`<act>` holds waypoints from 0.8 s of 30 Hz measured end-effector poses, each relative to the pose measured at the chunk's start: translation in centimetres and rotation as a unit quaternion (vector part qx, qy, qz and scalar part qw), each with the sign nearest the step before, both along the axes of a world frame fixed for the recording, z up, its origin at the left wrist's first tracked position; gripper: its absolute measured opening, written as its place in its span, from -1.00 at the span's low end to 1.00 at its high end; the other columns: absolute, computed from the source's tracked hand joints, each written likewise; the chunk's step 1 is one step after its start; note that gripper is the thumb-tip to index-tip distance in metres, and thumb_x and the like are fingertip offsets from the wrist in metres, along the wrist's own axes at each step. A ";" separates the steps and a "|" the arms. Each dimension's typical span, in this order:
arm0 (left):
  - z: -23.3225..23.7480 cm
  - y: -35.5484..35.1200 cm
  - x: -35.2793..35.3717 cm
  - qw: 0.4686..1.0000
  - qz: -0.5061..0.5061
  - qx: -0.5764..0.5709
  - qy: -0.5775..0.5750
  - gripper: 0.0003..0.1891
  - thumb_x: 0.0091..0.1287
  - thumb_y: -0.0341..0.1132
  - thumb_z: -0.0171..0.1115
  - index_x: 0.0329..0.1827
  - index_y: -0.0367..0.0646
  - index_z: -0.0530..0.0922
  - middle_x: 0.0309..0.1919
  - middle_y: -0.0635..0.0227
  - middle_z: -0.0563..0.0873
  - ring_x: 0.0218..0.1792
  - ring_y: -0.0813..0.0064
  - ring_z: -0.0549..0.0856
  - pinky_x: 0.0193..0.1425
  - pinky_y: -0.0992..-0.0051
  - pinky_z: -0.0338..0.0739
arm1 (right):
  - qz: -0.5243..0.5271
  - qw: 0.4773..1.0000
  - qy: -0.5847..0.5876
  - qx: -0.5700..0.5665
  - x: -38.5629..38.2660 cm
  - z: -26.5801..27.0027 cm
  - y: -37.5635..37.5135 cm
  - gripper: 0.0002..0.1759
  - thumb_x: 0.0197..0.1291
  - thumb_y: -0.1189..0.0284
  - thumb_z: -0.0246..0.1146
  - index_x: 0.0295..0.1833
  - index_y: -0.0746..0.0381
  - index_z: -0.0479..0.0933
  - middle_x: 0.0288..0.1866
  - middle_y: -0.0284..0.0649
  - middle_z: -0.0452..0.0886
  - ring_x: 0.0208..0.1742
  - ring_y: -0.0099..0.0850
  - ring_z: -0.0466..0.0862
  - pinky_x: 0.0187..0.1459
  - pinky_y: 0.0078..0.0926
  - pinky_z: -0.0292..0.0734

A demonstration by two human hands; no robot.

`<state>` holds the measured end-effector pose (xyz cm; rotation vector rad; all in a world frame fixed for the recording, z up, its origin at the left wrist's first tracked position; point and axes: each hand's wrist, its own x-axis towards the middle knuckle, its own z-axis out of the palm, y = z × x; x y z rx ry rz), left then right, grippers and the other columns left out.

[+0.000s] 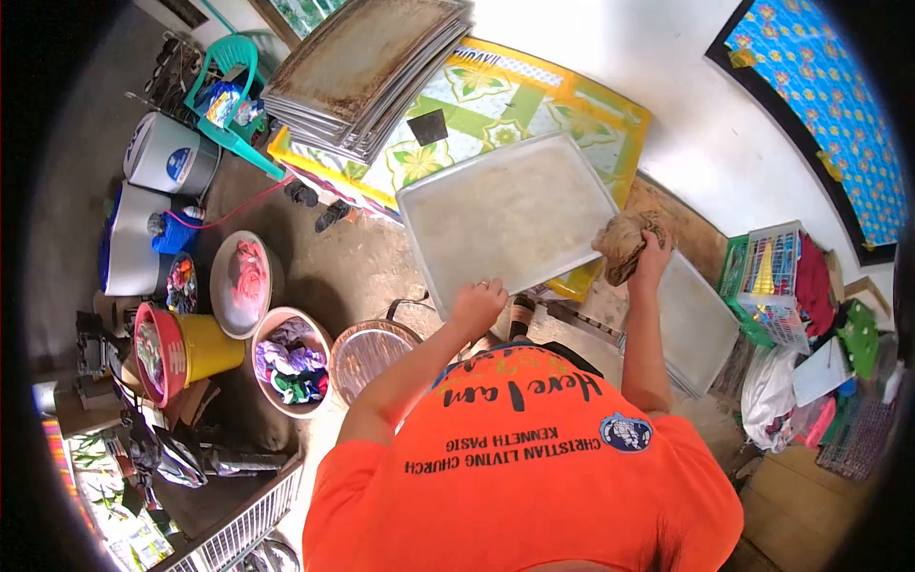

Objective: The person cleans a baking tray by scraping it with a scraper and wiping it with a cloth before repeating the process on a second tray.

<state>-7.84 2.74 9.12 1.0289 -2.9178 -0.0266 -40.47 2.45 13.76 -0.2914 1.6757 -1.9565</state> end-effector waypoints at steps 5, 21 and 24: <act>-3.6 -1.9 -1.2 0.983 0.116 0.121 0.079 -0.77 0.15 -0.26 0.18 -0.14 -0.08 0.59 -0.14 0.29 0.64 -0.03 0.29 0.63 -0.01 0.28 0.51 | 0.120 0.990 0.061 0.049 4.9 -0.1 -1.0 -0.55 0.05 0.58 0.16 0.14 0.28 0.44 0.06 -0.11 0.53 0.05 -0.32 0.53 0.09 -0.41 0.44; 2.3 -3.8 -1.3 0.121 0.167 0.728 0.654 -0.54 0.50 -0.15 -0.16 0.44 0.08 0.17 0.25 0.41 0.45 0.16 0.38 0.53 0.21 0.29 0.49 | 0.342 0.907 0.224 -0.097 22.7 0.1 -4.8 -0.66 0.26 0.57 0.11 0.16 0.27 0.41 0.13 -0.06 0.45 0.10 -0.22 0.49 0.16 -0.36 0.37; 2.7 -3.7 -0.7 0.155 0.202 0.702 0.665 -0.42 0.36 -0.38 -0.03 0.47 0.02 0.15 0.27 0.34 0.44 0.24 0.32 0.47 0.23 0.32 0.48 | 0.338 0.939 0.014 -0.066 22.7 0.9 -6.1 -0.66 0.29 0.52 0.11 0.18 0.25 0.40 0.11 -0.10 0.46 0.08 -0.29 0.49 0.15 -0.37 0.39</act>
